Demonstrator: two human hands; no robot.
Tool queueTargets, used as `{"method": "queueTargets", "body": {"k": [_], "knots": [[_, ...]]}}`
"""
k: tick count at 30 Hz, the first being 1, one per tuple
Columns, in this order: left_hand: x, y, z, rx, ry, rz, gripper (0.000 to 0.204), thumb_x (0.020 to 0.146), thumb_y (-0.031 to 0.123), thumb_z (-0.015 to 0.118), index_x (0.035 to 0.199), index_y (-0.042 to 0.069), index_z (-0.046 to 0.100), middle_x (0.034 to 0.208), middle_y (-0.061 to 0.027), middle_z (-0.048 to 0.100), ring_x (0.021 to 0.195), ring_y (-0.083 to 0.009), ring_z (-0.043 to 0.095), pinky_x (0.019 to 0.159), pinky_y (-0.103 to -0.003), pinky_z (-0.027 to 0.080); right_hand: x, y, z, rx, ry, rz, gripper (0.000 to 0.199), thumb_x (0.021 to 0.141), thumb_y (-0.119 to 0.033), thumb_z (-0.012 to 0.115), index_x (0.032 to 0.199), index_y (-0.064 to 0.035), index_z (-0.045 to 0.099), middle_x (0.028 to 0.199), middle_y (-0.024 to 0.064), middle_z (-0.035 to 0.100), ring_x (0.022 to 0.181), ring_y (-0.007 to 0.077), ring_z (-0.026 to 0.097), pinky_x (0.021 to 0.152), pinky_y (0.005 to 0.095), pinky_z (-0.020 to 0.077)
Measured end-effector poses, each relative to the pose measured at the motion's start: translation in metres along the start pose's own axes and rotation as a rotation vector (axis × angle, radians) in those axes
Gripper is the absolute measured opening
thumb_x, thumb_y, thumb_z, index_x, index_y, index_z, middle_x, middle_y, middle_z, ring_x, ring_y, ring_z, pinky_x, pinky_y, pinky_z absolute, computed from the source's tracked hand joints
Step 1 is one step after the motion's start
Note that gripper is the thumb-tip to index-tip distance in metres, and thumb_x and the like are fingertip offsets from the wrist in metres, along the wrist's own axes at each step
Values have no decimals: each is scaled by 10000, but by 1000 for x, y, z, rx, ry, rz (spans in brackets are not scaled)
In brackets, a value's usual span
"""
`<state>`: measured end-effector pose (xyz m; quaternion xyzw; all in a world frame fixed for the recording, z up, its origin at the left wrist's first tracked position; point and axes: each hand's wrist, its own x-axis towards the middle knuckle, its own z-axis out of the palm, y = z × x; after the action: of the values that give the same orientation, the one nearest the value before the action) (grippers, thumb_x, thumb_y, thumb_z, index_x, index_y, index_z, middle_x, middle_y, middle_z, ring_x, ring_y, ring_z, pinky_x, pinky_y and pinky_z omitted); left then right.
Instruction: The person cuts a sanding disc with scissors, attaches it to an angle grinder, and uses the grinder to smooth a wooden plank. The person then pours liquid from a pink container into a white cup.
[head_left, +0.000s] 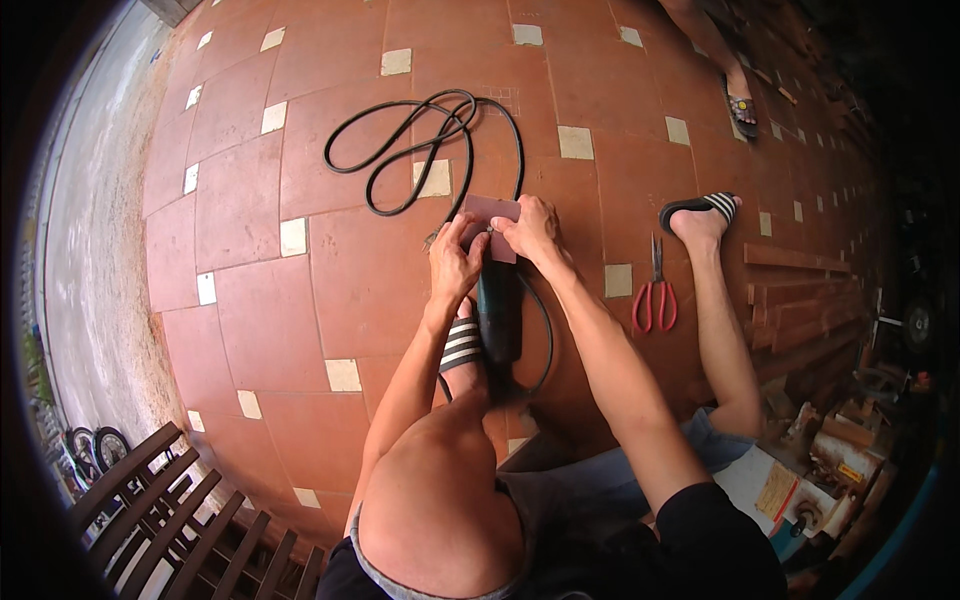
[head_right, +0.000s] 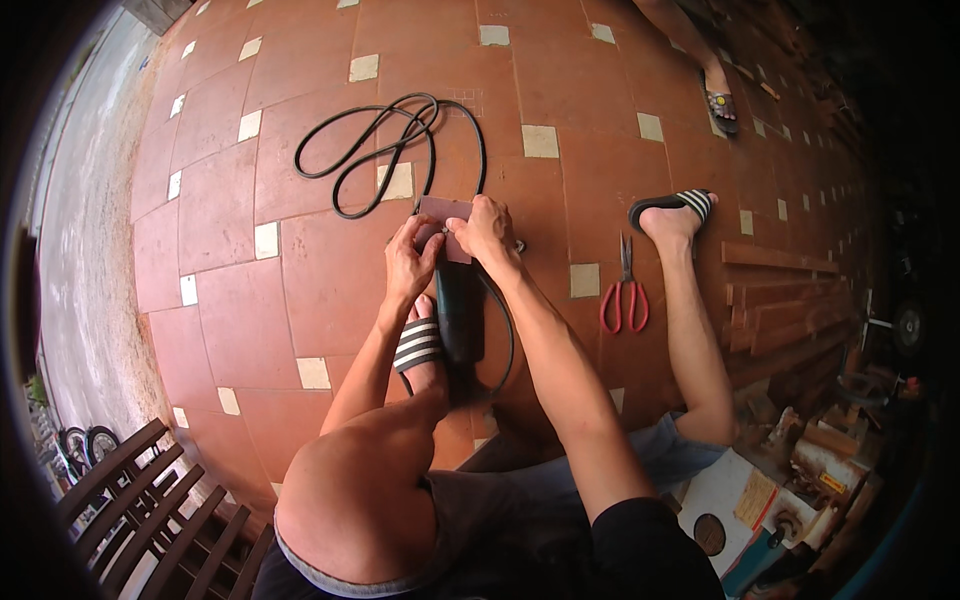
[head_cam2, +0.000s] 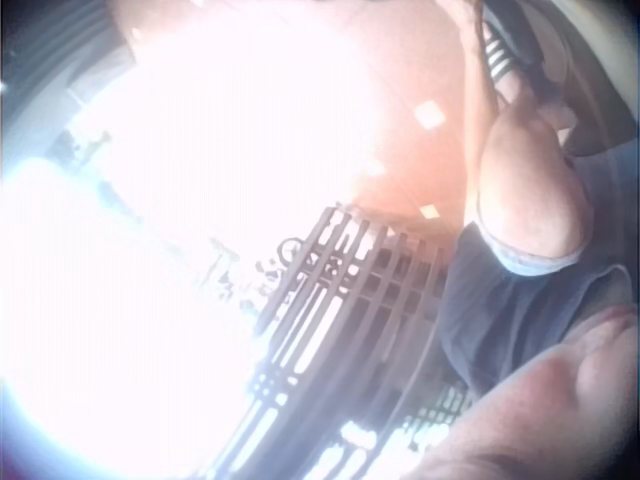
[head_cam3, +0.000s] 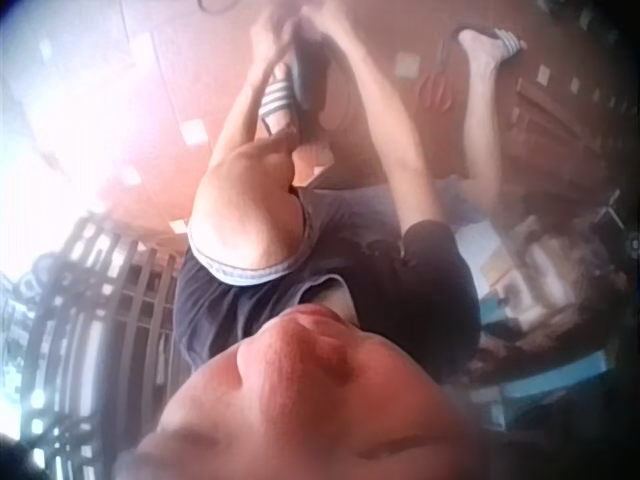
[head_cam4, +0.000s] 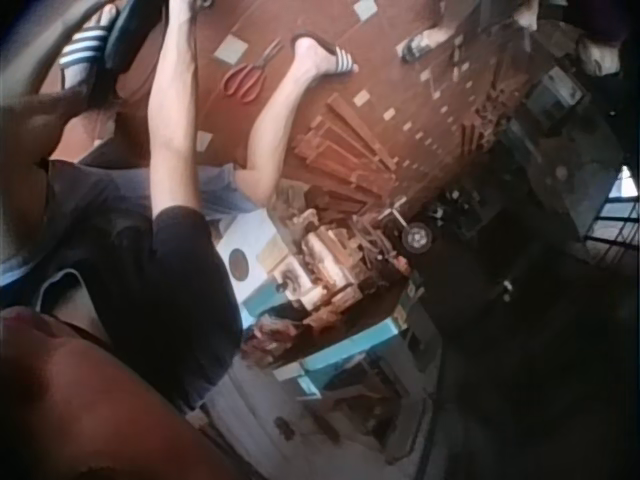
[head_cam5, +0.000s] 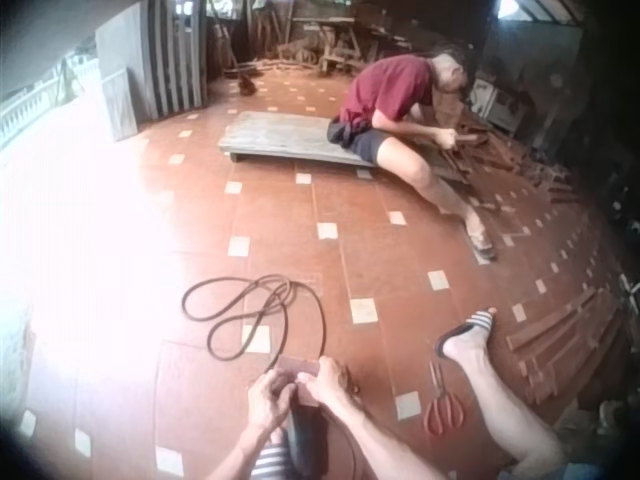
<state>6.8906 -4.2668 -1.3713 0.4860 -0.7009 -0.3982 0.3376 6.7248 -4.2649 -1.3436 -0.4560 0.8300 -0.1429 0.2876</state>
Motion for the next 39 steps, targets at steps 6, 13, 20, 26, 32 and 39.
{"method": "queueTargets", "body": {"k": [6, 13, 20, 26, 32, 39], "knots": [[-5, 3, -5, 218, -81, 114, 267, 955, 214, 697, 1221, 198, 682, 901, -121, 586, 803, -350, 661, 679, -447, 550, 0, 17, 12, 63, 104, -41, 428, 785, -257, 857, 1068, 15, 687, 1000, 209, 755, 948, 349, 732, 847, 423, 571], [-8, -3, -6, 265, -75, 134, 293, 965, 251, 683, 1252, 197, 671, 980, -135, 606, 829, -367, 666, 704, -457, 562, -14, 19, 28, 561, -13, 178, 342, 777, -138, 790, 1069, 15, 697, 999, 109, 760, 895, 200, 719, 808, 347, 573], [-13, -1, -1, 33, -78, 26, 481, 837, 300, 771, 1271, 130, 655, 1155, -168, 672, 1004, -389, 684, 868, -442, 565, -15, 19, 28, 761, -139, 200, 335, 806, -145, 801, 1062, 49, 706, 954, 89, 738, 847, 177, 694, 746, 326, 567], [-10, 5, 7, -30, -65, 17, 468, 834, 259, 784, 1257, 106, 657, 1123, -160, 687, 981, -356, 692, 838, -417, 569, -22, 119, 31, 172, 391, 103, 337, 821, -229, 820, 1059, -8, 729, 927, 130, 741, 871, 314, 708, 824, 410, 559], [-10, 5, 11, -88, -55, -10, 463, 826, 235, 793, 1250, 104, 663, 1099, -148, 684, 980, -344, 691, 848, -408, 567, -24, 128, 18, 161, 391, 56, 267, 806, -154, 799, 1036, -34, 737, 923, 122, 692, 936, 336, 666, 880, 443, 529], [-10, -10, 7, -66, -30, 9, 469, 817, 250, 802, 1237, 99, 657, 1122, -155, 674, 1010, -352, 678, 868, -423, 558, -39, 5, 2, 236, 167, -354, 304, 785, -149, 802, 1045, -9, 728, 922, 145, 691, 937, 334, 670, 870, 433, 530]]}}
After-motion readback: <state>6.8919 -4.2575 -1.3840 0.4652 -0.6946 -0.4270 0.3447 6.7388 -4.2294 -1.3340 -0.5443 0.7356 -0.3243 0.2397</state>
